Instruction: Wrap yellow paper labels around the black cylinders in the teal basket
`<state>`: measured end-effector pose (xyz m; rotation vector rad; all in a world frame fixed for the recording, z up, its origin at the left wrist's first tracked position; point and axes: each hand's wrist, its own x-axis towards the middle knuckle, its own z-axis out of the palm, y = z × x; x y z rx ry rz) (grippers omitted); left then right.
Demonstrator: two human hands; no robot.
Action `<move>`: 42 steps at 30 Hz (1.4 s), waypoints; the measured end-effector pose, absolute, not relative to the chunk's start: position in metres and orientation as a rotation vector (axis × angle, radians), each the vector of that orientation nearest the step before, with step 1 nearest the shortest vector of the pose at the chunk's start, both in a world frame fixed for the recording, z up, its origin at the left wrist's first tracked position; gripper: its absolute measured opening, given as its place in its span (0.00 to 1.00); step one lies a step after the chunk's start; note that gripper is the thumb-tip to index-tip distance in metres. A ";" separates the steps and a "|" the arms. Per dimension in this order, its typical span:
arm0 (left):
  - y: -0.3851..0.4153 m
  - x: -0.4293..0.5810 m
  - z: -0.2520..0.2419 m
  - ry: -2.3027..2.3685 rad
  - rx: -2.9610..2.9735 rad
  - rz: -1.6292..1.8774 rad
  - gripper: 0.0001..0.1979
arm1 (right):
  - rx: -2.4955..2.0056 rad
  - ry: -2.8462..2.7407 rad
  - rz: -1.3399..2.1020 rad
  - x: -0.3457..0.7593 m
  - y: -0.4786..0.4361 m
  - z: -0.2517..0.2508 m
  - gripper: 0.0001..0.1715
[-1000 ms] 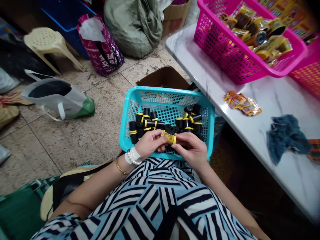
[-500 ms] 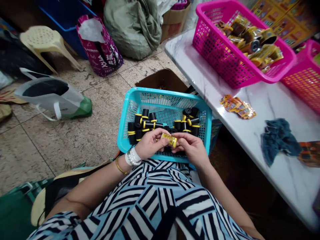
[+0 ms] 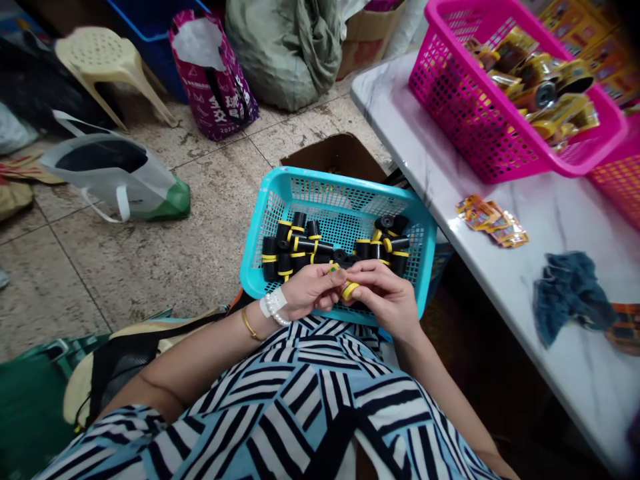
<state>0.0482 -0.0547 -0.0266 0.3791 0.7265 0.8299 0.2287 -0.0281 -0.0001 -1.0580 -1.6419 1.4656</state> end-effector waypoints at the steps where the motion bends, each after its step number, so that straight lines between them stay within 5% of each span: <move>1: -0.055 0.049 -0.026 0.717 0.385 0.829 0.23 | -1.035 -1.662 1.450 0.229 -0.028 0.001 0.08; 7: -0.054 0.049 -0.021 0.755 0.380 0.795 0.22 | -1.039 -1.687 1.232 0.231 -0.032 -0.005 0.01; 13: -0.052 0.054 -0.022 0.845 0.350 0.832 0.24 | -1.159 -1.731 1.115 0.231 -0.043 -0.005 0.23; 20: -0.055 0.060 -0.028 0.806 0.430 0.993 0.21 | -1.333 -1.743 0.916 0.226 -0.048 -0.005 0.11; 34: -0.056 0.053 -0.035 0.901 0.853 0.967 0.22 | -1.314 -1.705 1.008 0.229 -0.051 -0.010 0.14; 42: -0.051 0.044 -0.033 0.903 0.558 0.851 0.26 | -1.034 -1.923 0.840 0.236 -0.036 -0.008 0.19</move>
